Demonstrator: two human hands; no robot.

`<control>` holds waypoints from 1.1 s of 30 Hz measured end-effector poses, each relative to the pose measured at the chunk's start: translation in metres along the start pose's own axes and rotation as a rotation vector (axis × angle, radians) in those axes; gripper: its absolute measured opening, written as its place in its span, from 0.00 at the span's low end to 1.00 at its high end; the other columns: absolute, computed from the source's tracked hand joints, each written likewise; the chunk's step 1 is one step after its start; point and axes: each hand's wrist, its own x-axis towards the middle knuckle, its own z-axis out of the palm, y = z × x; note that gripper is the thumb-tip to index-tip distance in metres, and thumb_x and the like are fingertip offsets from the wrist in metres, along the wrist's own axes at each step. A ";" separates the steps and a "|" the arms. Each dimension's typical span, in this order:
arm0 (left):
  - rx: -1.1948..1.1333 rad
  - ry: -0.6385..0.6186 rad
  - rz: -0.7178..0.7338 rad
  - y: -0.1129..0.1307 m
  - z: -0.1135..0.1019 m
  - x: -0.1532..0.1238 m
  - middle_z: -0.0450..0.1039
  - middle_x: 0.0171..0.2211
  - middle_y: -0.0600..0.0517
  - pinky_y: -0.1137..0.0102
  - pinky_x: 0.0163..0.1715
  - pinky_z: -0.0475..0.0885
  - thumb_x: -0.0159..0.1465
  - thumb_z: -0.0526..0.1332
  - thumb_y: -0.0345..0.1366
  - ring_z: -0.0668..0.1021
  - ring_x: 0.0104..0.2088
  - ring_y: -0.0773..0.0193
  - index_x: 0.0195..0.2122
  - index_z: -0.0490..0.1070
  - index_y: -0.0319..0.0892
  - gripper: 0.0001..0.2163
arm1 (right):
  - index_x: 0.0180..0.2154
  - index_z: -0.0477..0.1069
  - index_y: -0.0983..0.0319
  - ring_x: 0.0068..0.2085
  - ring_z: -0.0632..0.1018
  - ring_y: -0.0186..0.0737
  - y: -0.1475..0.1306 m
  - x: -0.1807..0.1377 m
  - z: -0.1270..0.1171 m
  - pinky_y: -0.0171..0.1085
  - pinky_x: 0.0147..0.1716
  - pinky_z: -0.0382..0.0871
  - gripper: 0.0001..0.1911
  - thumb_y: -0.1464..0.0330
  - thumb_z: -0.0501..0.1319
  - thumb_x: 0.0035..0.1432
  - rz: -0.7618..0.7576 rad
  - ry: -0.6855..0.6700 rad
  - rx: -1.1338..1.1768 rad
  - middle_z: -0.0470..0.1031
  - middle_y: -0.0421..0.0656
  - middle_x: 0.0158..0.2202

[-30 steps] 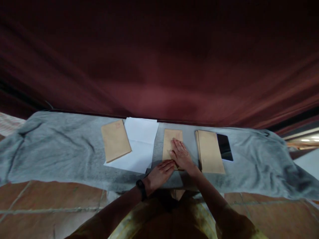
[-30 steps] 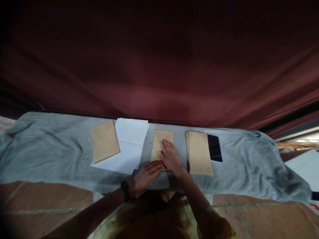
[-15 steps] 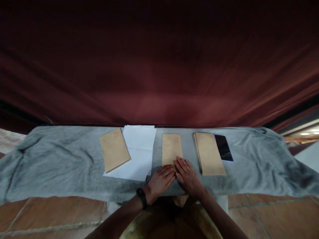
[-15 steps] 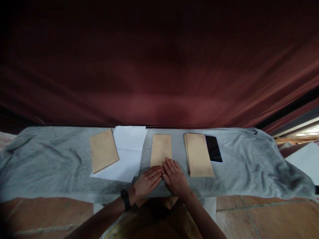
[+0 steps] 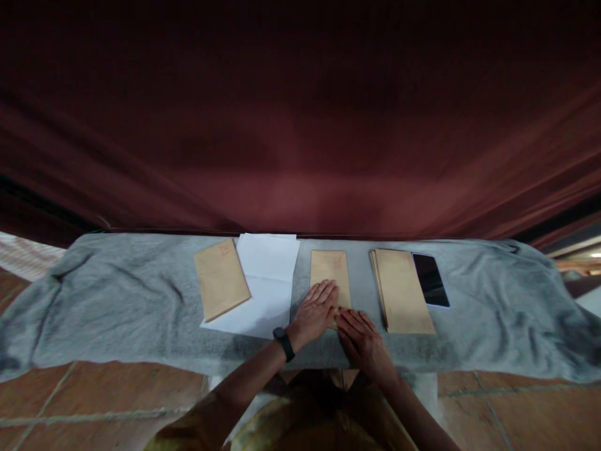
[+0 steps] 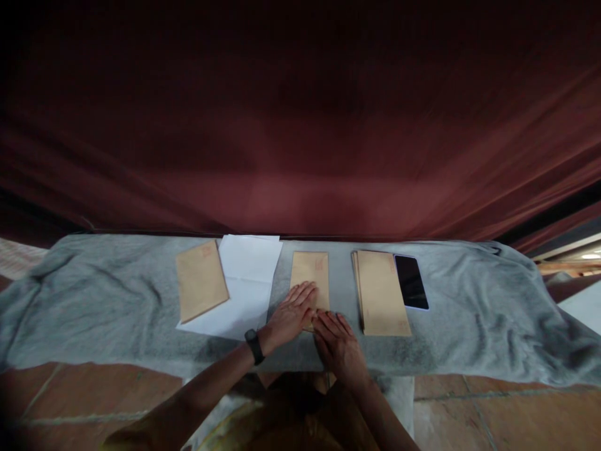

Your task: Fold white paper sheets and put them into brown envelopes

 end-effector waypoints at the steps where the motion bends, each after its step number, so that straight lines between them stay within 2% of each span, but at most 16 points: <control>1: 0.013 -0.011 0.004 -0.004 0.001 0.005 0.54 0.71 0.44 0.54 0.68 0.54 0.72 0.51 0.42 0.56 0.71 0.56 0.69 0.53 0.40 0.26 | 0.66 0.61 0.55 0.63 0.71 0.45 0.000 0.001 0.000 0.53 0.64 0.64 0.25 0.67 0.52 0.70 0.006 0.011 0.007 0.69 0.46 0.63; 4: 0.039 -0.062 -0.010 -0.014 0.004 0.022 0.52 0.71 0.44 0.53 0.69 0.52 0.71 0.51 0.49 0.54 0.71 0.54 0.69 0.53 0.40 0.29 | 0.65 0.63 0.55 0.63 0.72 0.45 0.000 0.001 -0.001 0.53 0.64 0.64 0.24 0.69 0.52 0.70 0.019 0.019 0.023 0.70 0.45 0.63; 6: 0.054 -0.079 -0.031 -0.020 0.006 0.033 0.51 0.71 0.43 0.53 0.69 0.51 0.72 0.51 0.49 0.54 0.71 0.54 0.69 0.53 0.40 0.29 | 0.64 0.64 0.56 0.63 0.71 0.44 0.000 0.000 -0.001 0.53 0.64 0.63 0.23 0.70 0.52 0.69 0.022 0.012 0.028 0.69 0.45 0.63; 8: 0.069 -0.061 -0.051 -0.025 0.009 0.043 0.50 0.72 0.44 0.53 0.70 0.49 0.72 0.50 0.48 0.53 0.72 0.54 0.70 0.51 0.40 0.30 | 0.64 0.64 0.56 0.63 0.70 0.44 0.001 -0.001 0.000 0.53 0.65 0.63 0.23 0.71 0.52 0.70 0.024 0.006 0.028 0.69 0.45 0.64; 14: 0.094 0.053 -0.105 -0.035 0.014 0.061 0.46 0.73 0.45 0.51 0.70 0.46 0.70 0.50 0.54 0.49 0.72 0.52 0.71 0.49 0.43 0.33 | 0.65 0.62 0.55 0.64 0.70 0.44 0.002 -0.003 0.003 0.52 0.65 0.62 0.25 0.72 0.52 0.69 0.018 0.016 0.027 0.68 0.44 0.64; 20: 0.087 0.042 -0.156 -0.038 0.012 0.074 0.48 0.72 0.45 0.51 0.70 0.46 0.71 0.48 0.53 0.50 0.72 0.53 0.70 0.52 0.43 0.31 | 0.66 0.60 0.55 0.63 0.71 0.44 0.002 -0.002 0.003 0.52 0.65 0.62 0.25 0.71 0.52 0.70 0.023 0.025 0.027 0.68 0.45 0.64; 26: 0.080 0.036 -0.121 -0.033 0.012 0.071 0.51 0.72 0.49 0.50 0.70 0.45 0.72 0.48 0.49 0.50 0.72 0.53 0.70 0.54 0.46 0.27 | 0.65 0.62 0.55 0.63 0.71 0.44 0.001 -0.001 0.002 0.52 0.64 0.63 0.24 0.71 0.52 0.70 0.026 0.020 0.029 0.68 0.44 0.64; 33: 0.079 -0.002 -0.037 -0.017 0.017 0.048 0.49 0.72 0.47 0.54 0.70 0.47 0.73 0.47 0.45 0.51 0.72 0.56 0.70 0.52 0.40 0.27 | 0.63 0.66 0.57 0.63 0.70 0.44 0.003 -0.002 0.004 0.52 0.65 0.62 0.22 0.70 0.52 0.70 0.021 0.012 0.029 0.69 0.45 0.63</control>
